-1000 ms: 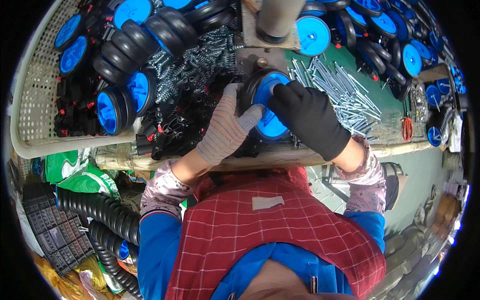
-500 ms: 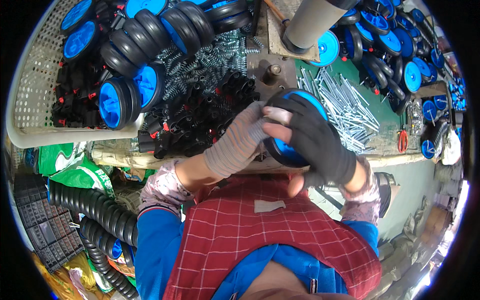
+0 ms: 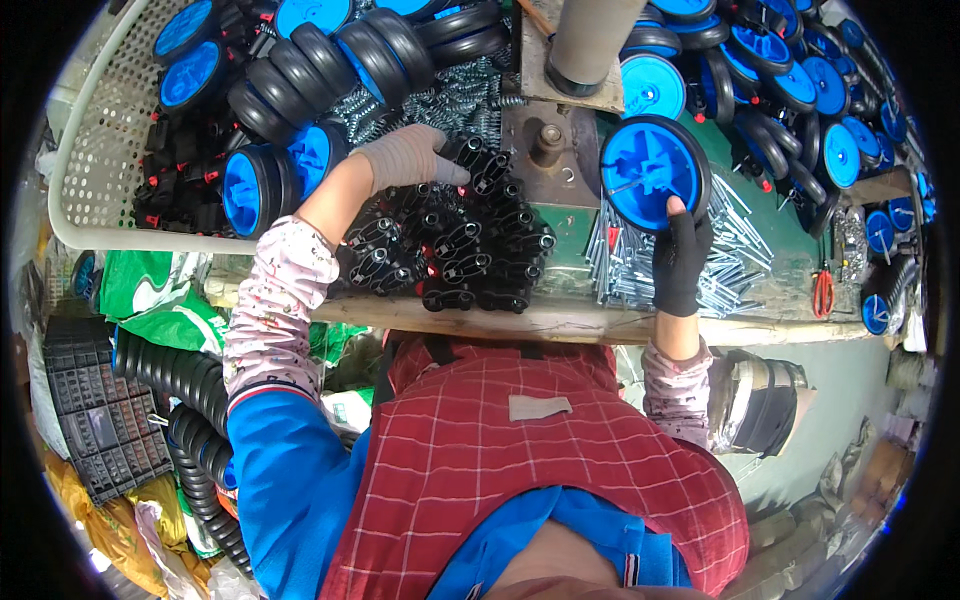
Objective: The person repeatedly picks up a black plastic housing with a blue cap, inserts a metal spring, and uses a metal rod to press the spring into place. They then place the assembled unit into a white basket. This process is repeated continuously throughout the clip.
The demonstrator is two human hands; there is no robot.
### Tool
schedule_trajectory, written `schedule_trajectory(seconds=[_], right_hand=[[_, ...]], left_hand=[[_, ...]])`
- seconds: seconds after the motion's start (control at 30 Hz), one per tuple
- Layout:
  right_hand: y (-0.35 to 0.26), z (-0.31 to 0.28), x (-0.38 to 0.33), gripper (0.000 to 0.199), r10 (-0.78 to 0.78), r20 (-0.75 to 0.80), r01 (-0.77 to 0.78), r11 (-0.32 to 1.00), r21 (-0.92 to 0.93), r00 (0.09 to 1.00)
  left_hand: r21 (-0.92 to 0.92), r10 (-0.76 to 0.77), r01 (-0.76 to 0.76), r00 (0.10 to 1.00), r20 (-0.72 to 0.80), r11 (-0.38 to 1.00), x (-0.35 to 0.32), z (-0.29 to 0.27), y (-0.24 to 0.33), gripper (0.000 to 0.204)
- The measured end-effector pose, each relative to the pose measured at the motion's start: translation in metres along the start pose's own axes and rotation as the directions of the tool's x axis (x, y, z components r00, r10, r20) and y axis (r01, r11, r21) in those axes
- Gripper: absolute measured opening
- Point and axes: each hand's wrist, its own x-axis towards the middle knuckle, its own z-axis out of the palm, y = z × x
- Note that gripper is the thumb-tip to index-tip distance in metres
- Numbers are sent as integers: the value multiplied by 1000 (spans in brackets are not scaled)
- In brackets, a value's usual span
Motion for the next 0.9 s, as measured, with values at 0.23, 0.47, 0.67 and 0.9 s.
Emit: schedule_trajectory(seconds=[0.23,0.47,0.67,0.9], right_hand=[[50,-27,16,36,-517,240,537,560,-631,822],[20,36,15,43,-117,-137,93,982,-167,984],[20,55,8,52,-136,-45,118,949,-293,990],[20,90,-1,72,-224,176,274,891,-362,959]], left_hand=[[-464,246,-326,943,-226,824,-15,0,48,45],[-932,109,21,992,64,361,21,37,90,39],[-946,142,41,986,91,323,24,33,84,39],[-920,113,15,992,64,391,15,30,84,39]])
